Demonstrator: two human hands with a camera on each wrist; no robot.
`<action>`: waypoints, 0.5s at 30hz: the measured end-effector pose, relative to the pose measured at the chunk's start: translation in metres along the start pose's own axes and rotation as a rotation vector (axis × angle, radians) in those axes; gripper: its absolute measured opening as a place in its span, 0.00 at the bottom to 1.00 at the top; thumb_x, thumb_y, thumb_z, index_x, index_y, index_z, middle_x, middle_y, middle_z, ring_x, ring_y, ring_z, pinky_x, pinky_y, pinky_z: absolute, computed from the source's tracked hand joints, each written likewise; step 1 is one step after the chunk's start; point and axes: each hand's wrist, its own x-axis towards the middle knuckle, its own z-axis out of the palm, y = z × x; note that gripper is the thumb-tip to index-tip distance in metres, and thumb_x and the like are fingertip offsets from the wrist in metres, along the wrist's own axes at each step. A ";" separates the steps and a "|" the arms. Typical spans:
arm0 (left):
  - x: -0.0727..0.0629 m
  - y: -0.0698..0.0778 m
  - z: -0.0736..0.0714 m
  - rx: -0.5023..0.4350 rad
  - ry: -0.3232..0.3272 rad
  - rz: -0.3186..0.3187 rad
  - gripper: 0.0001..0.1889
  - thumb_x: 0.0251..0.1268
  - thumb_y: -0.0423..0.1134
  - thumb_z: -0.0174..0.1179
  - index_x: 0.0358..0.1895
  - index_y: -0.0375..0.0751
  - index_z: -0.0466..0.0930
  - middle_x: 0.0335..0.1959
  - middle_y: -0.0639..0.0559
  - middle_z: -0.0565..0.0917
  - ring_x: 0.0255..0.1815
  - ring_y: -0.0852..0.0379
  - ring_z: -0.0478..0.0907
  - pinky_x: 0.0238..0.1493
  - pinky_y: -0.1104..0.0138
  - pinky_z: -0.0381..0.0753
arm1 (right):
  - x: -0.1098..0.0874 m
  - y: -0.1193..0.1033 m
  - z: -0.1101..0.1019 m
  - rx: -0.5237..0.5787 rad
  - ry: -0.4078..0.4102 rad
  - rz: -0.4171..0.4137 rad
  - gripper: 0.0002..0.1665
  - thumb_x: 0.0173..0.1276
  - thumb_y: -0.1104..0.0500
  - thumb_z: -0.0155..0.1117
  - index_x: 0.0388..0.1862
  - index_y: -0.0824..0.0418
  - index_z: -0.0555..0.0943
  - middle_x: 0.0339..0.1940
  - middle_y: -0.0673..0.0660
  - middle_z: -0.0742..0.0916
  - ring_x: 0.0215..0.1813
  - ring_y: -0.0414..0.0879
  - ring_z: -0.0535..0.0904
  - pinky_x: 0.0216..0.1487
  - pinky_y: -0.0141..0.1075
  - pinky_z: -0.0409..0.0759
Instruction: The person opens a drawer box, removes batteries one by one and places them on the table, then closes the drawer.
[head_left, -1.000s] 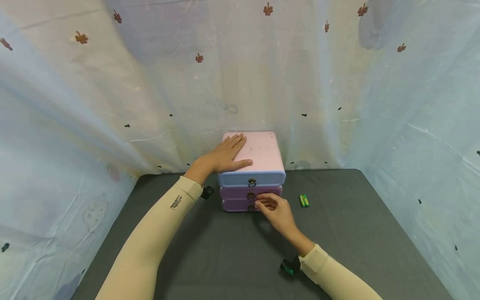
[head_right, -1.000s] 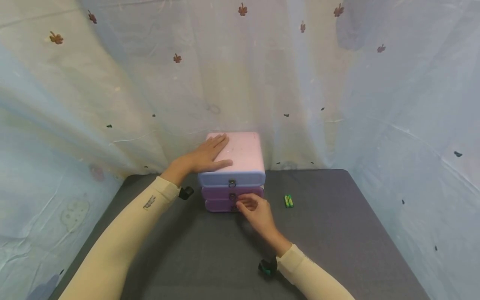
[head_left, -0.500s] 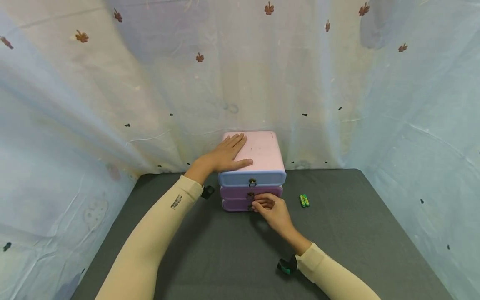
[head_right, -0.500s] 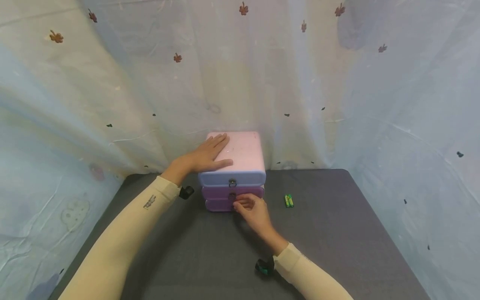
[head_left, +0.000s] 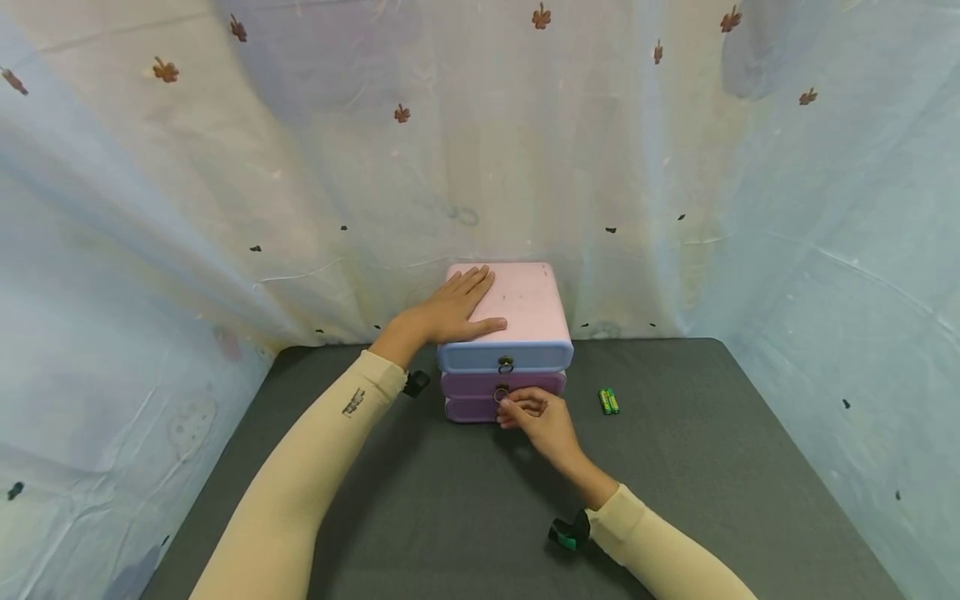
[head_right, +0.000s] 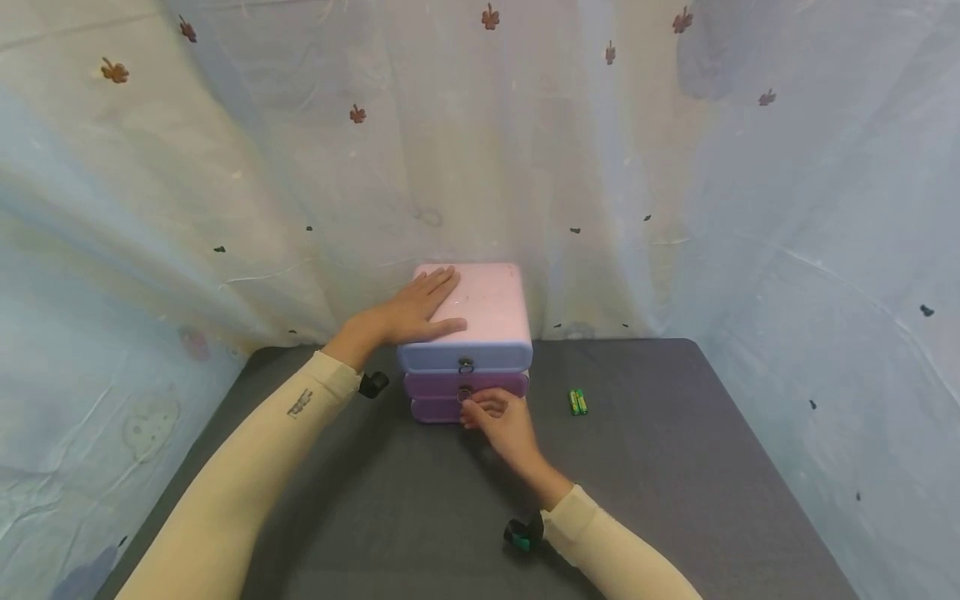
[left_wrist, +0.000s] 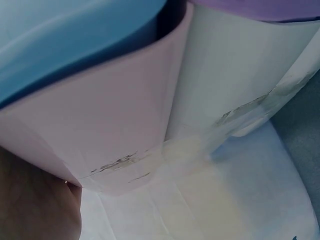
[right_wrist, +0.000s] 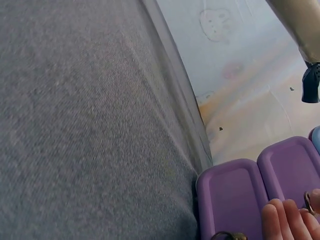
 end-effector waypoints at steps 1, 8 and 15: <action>0.000 0.000 0.000 0.000 0.001 0.002 0.53 0.81 0.71 0.46 0.89 0.41 0.34 0.91 0.45 0.35 0.91 0.50 0.29 0.89 0.55 0.28 | 0.000 0.000 0.001 0.005 0.002 0.008 0.11 0.79 0.67 0.67 0.50 0.78 0.84 0.42 0.75 0.91 0.40 0.55 0.93 0.45 0.47 0.93; 0.001 -0.002 0.002 0.005 -0.007 0.002 0.53 0.80 0.72 0.45 0.89 0.42 0.32 0.91 0.46 0.34 0.91 0.51 0.28 0.88 0.55 0.27 | 0.004 0.001 0.005 0.001 0.049 0.044 0.14 0.81 0.63 0.66 0.49 0.76 0.87 0.40 0.73 0.92 0.39 0.58 0.93 0.42 0.46 0.93; 0.001 -0.003 0.001 0.002 0.004 0.009 0.53 0.81 0.71 0.46 0.89 0.42 0.33 0.91 0.45 0.35 0.91 0.50 0.29 0.88 0.55 0.28 | 0.008 0.006 0.005 -0.002 0.079 0.029 0.14 0.80 0.62 0.68 0.45 0.76 0.88 0.37 0.72 0.92 0.36 0.59 0.93 0.40 0.46 0.93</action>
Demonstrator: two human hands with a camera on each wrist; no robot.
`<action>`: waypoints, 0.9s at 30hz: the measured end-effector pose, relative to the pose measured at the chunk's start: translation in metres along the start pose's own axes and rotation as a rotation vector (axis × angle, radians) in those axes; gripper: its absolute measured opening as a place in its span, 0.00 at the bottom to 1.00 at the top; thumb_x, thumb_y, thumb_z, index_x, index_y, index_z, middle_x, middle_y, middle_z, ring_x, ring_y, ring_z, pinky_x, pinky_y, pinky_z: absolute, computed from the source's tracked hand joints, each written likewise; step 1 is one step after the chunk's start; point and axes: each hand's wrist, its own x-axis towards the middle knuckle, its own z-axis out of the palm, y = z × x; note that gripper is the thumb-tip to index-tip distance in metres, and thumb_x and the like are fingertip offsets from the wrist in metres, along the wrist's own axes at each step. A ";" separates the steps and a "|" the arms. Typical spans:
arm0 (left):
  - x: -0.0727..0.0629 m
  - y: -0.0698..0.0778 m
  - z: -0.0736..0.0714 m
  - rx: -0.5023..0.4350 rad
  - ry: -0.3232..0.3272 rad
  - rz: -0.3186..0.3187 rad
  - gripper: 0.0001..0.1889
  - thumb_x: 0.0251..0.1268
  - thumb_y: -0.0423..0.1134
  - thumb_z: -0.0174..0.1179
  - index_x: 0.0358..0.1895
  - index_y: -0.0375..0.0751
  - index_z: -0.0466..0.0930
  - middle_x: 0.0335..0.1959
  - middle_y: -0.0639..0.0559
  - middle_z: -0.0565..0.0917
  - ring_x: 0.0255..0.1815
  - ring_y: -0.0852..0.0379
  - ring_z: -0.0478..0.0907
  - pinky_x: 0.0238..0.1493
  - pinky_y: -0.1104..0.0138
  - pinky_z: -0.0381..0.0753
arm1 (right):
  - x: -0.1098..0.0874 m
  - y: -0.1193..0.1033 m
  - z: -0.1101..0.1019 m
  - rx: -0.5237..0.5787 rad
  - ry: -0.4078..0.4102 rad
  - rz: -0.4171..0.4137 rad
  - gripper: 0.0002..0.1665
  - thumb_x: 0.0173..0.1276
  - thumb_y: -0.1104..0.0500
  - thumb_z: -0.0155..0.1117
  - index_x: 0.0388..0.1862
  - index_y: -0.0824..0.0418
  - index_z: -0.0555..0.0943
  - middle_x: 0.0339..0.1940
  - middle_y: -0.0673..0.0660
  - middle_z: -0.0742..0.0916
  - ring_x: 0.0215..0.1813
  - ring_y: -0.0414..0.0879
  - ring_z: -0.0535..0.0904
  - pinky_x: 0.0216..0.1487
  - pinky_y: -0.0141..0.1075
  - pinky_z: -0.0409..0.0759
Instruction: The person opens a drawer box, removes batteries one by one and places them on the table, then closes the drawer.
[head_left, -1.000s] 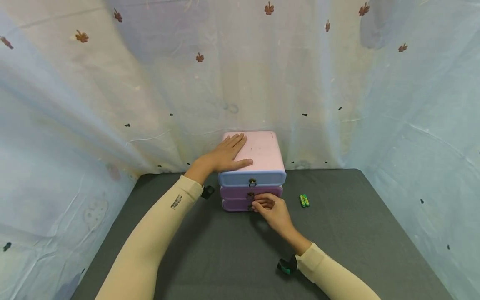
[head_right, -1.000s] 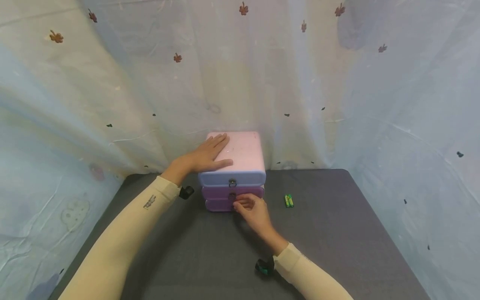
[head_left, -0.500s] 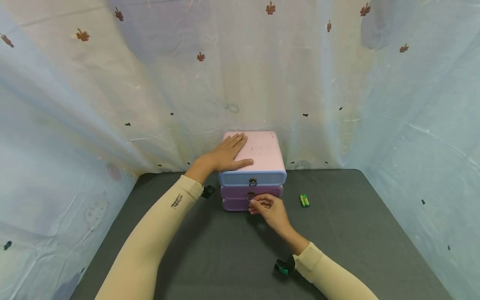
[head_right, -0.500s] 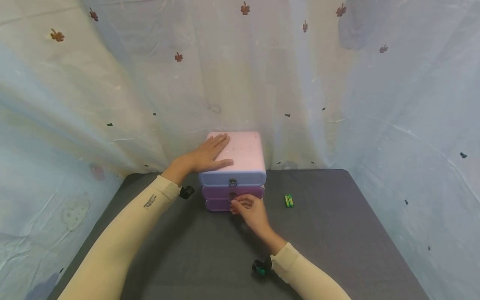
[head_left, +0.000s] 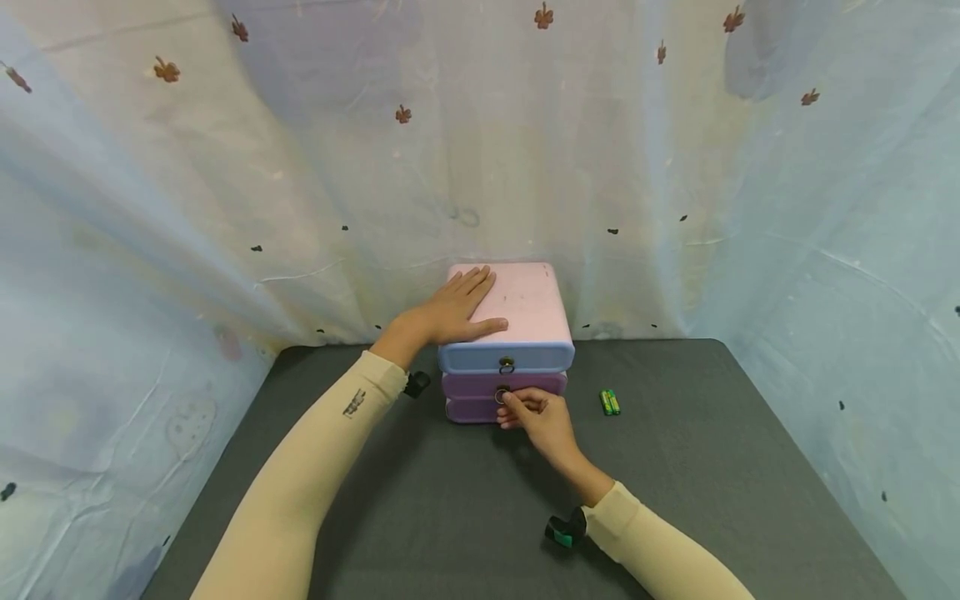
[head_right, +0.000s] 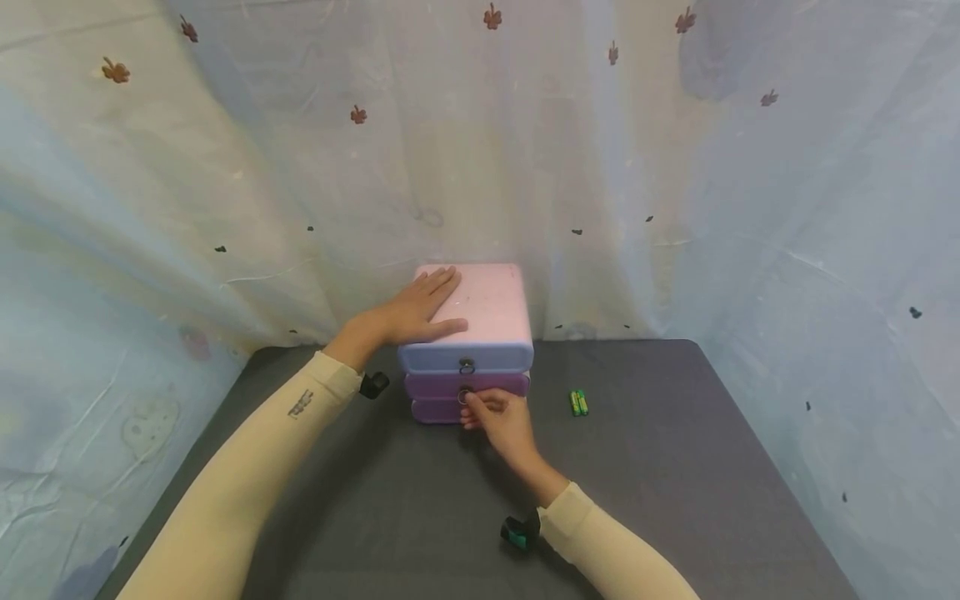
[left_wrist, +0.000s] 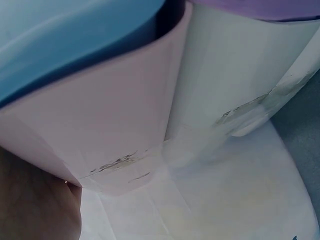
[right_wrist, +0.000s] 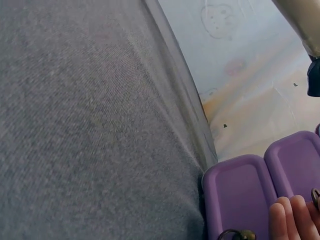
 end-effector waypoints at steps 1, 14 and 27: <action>0.000 0.000 0.000 -0.001 0.002 0.001 0.53 0.81 0.71 0.46 0.89 0.42 0.33 0.91 0.45 0.35 0.91 0.49 0.29 0.89 0.55 0.28 | 0.000 0.001 0.000 -0.002 0.001 -0.001 0.14 0.80 0.62 0.68 0.45 0.76 0.88 0.37 0.72 0.92 0.36 0.58 0.93 0.40 0.46 0.93; 0.000 0.001 0.001 -0.001 0.011 0.010 0.52 0.81 0.70 0.46 0.89 0.40 0.35 0.91 0.44 0.37 0.91 0.48 0.30 0.89 0.54 0.29 | -0.001 0.008 -0.003 -0.005 -0.015 -0.060 0.11 0.79 0.65 0.69 0.43 0.76 0.88 0.36 0.73 0.91 0.35 0.55 0.93 0.39 0.46 0.93; -0.001 0.003 0.001 0.003 0.016 0.002 0.52 0.81 0.71 0.46 0.89 0.40 0.35 0.91 0.44 0.37 0.91 0.49 0.31 0.89 0.54 0.29 | -0.002 0.008 -0.003 0.021 -0.016 -0.095 0.11 0.78 0.65 0.69 0.42 0.76 0.87 0.36 0.74 0.91 0.35 0.55 0.93 0.39 0.47 0.93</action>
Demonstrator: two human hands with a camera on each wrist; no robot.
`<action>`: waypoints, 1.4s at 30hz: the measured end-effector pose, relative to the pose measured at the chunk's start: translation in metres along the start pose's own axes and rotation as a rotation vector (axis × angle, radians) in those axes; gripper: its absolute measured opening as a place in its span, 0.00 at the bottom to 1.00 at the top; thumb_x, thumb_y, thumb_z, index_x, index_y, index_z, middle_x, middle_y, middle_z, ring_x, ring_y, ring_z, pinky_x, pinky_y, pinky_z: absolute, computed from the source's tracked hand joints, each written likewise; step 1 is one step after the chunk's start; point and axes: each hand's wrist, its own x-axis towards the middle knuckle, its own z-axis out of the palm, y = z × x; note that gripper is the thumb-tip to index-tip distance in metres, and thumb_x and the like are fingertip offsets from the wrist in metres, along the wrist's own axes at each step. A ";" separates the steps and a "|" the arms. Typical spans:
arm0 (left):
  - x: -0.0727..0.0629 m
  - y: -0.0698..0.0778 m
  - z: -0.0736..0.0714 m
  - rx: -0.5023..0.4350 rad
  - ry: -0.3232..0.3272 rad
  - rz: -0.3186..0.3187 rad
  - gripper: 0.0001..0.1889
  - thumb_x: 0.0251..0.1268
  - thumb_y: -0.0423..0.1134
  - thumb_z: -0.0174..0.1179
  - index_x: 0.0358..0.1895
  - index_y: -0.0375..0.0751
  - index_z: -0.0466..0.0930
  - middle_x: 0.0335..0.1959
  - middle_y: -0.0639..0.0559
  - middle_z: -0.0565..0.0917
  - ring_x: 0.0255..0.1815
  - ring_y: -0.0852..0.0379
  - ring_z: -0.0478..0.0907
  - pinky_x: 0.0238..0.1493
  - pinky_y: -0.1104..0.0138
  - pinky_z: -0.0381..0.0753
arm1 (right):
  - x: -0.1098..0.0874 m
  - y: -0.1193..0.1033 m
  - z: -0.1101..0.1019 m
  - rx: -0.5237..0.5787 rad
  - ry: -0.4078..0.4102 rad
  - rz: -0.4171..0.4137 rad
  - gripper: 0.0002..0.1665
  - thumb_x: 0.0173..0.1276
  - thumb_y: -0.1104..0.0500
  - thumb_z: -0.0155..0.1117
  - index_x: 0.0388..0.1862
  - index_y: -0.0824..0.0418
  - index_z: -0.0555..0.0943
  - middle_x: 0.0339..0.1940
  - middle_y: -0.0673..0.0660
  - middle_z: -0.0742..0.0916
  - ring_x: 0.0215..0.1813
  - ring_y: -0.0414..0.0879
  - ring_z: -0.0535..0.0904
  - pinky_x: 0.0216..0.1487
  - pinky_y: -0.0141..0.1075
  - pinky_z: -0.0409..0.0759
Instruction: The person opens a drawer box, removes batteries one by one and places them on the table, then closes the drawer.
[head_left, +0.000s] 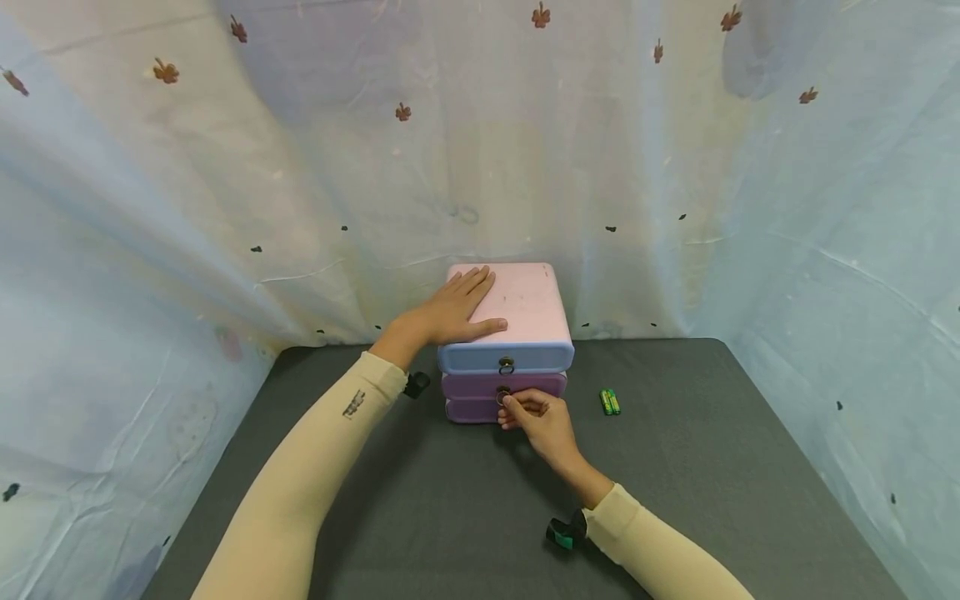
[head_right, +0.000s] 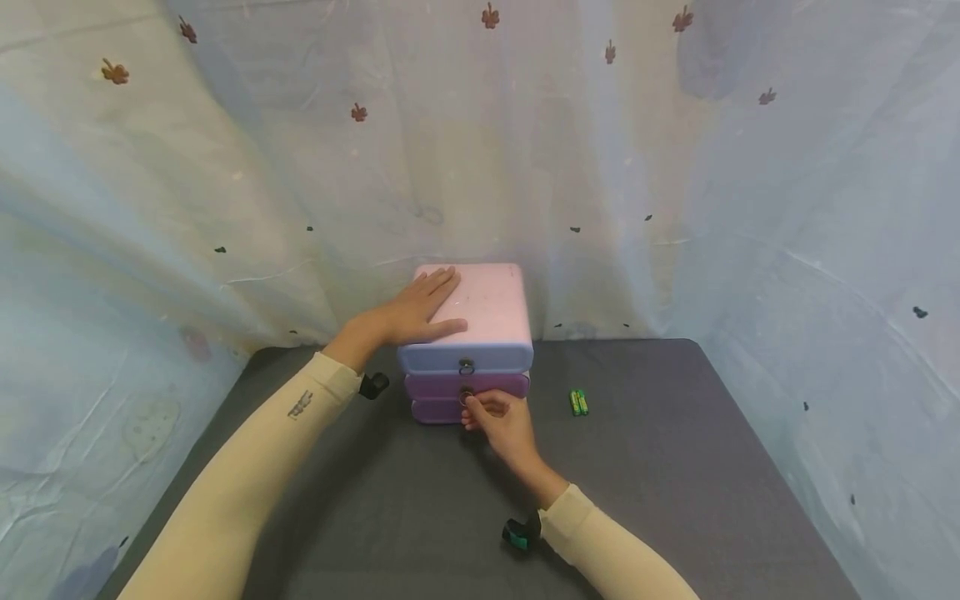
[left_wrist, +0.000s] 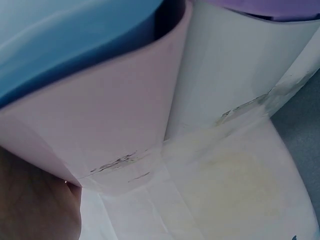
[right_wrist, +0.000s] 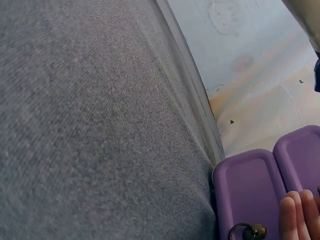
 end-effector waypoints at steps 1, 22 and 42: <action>0.000 0.000 0.000 0.003 -0.002 -0.002 0.52 0.81 0.71 0.46 0.89 0.40 0.35 0.91 0.44 0.37 0.91 0.49 0.30 0.89 0.54 0.29 | 0.000 0.000 0.000 -0.001 -0.002 -0.003 0.11 0.78 0.65 0.69 0.42 0.76 0.87 0.36 0.74 0.91 0.35 0.54 0.93 0.39 0.47 0.93; 0.002 -0.003 0.001 -0.002 0.000 0.009 0.54 0.80 0.73 0.44 0.89 0.40 0.34 0.91 0.44 0.36 0.91 0.49 0.29 0.89 0.55 0.28 | 0.000 0.003 -0.002 0.005 -0.034 -0.024 0.11 0.79 0.66 0.67 0.44 0.77 0.87 0.37 0.76 0.90 0.36 0.53 0.93 0.39 0.47 0.93; -0.001 0.000 0.000 -0.007 0.003 0.006 0.52 0.81 0.69 0.48 0.89 0.39 0.36 0.91 0.43 0.37 0.91 0.48 0.31 0.89 0.54 0.29 | -0.002 0.007 -0.001 0.003 -0.036 -0.058 0.10 0.79 0.67 0.66 0.44 0.78 0.87 0.38 0.76 0.91 0.38 0.64 0.92 0.41 0.49 0.93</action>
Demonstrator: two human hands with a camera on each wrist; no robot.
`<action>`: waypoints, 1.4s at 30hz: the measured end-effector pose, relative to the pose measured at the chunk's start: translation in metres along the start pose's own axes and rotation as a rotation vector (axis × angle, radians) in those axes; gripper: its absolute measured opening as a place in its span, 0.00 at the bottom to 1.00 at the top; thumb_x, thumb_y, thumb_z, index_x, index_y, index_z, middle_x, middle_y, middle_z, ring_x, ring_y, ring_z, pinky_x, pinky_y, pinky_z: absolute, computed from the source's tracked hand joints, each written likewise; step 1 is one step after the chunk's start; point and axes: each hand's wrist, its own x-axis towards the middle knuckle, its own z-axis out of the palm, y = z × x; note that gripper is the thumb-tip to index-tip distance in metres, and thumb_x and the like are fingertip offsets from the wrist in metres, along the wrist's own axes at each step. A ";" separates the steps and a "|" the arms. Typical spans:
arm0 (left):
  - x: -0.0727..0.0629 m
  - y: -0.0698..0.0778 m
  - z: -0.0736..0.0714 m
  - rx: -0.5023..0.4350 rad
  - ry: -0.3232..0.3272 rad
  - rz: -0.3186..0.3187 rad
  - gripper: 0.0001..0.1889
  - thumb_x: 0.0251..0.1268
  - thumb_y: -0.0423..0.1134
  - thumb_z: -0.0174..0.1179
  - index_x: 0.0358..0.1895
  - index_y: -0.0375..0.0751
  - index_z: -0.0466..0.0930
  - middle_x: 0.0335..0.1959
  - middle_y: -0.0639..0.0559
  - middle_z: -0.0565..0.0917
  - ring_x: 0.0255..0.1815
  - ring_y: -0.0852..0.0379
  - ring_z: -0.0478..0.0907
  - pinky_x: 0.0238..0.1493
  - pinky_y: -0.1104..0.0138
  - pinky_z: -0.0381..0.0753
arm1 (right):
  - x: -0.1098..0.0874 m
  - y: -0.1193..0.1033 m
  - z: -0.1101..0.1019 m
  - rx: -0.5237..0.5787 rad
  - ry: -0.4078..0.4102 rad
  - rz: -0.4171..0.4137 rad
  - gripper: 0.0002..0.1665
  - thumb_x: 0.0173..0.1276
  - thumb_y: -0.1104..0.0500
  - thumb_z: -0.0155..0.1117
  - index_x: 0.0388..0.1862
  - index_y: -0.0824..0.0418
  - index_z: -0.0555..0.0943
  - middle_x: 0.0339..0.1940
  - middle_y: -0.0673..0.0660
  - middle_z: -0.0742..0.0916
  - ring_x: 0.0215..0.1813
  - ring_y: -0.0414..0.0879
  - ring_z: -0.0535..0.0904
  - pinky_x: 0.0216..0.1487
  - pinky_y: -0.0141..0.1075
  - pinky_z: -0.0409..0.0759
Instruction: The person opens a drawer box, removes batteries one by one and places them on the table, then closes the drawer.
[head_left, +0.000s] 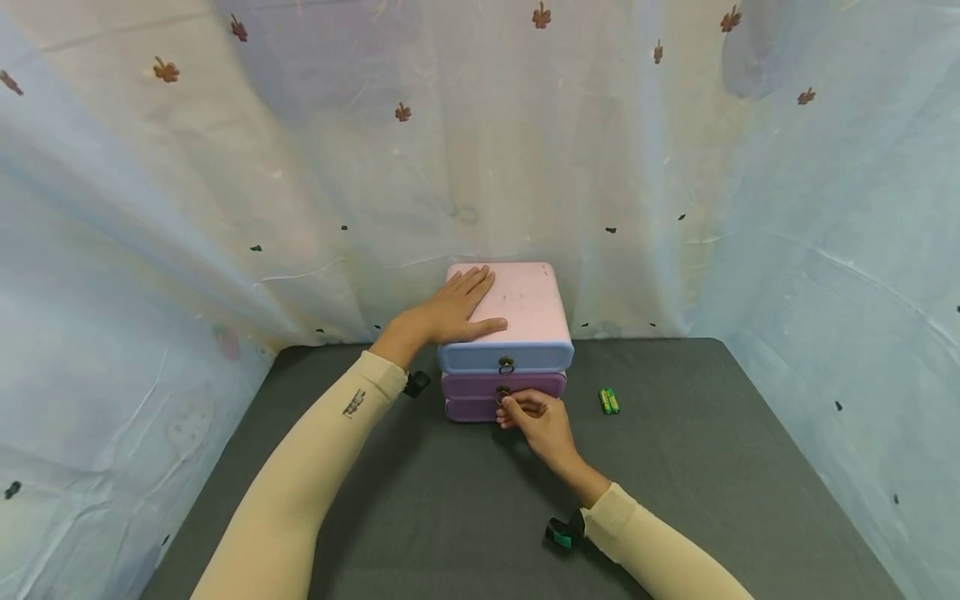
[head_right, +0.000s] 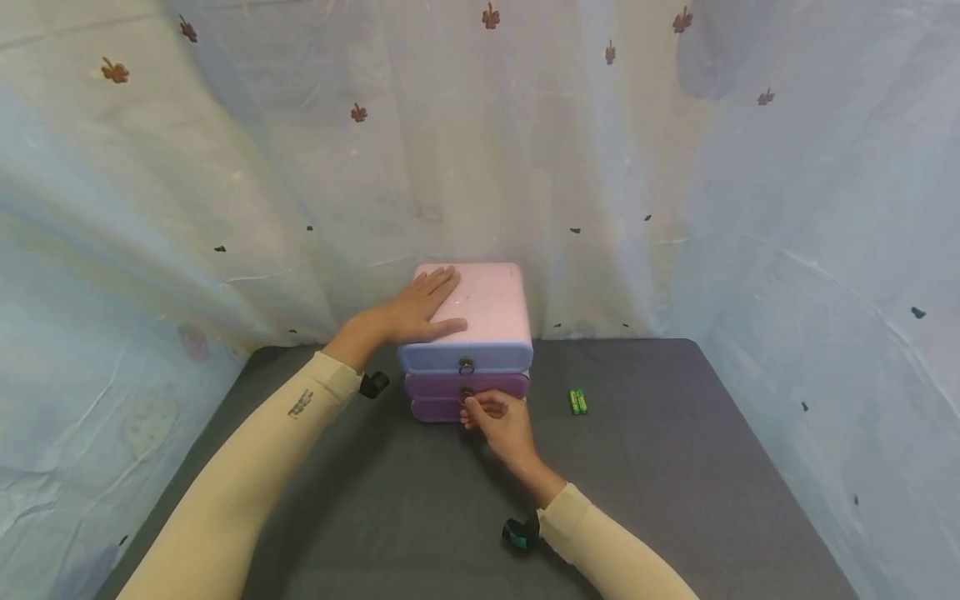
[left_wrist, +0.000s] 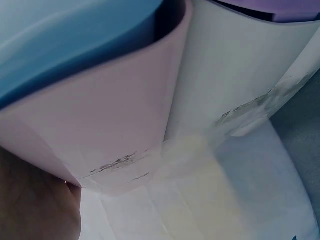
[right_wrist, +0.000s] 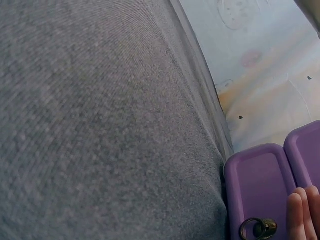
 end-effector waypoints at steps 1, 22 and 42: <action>0.000 -0.001 0.000 0.000 -0.006 -0.001 0.52 0.81 0.69 0.47 0.89 0.39 0.35 0.91 0.43 0.37 0.91 0.49 0.30 0.89 0.54 0.29 | 0.000 0.000 0.000 0.002 0.002 0.000 0.10 0.79 0.67 0.66 0.44 0.78 0.87 0.38 0.76 0.91 0.38 0.63 0.92 0.41 0.49 0.93; 0.000 -0.002 0.002 -0.009 -0.003 0.002 0.53 0.80 0.72 0.45 0.89 0.41 0.34 0.91 0.45 0.36 0.91 0.50 0.29 0.88 0.55 0.27 | -0.004 -0.004 0.003 0.031 0.028 0.010 0.09 0.78 0.68 0.67 0.44 0.77 0.87 0.38 0.76 0.91 0.37 0.57 0.93 0.42 0.48 0.93; 0.000 0.000 0.002 -0.015 -0.008 -0.002 0.52 0.81 0.71 0.46 0.89 0.42 0.34 0.91 0.46 0.35 0.91 0.50 0.29 0.88 0.54 0.27 | -0.016 -0.007 0.003 0.015 0.043 0.017 0.08 0.78 0.68 0.68 0.42 0.75 0.87 0.37 0.73 0.91 0.36 0.55 0.93 0.41 0.48 0.93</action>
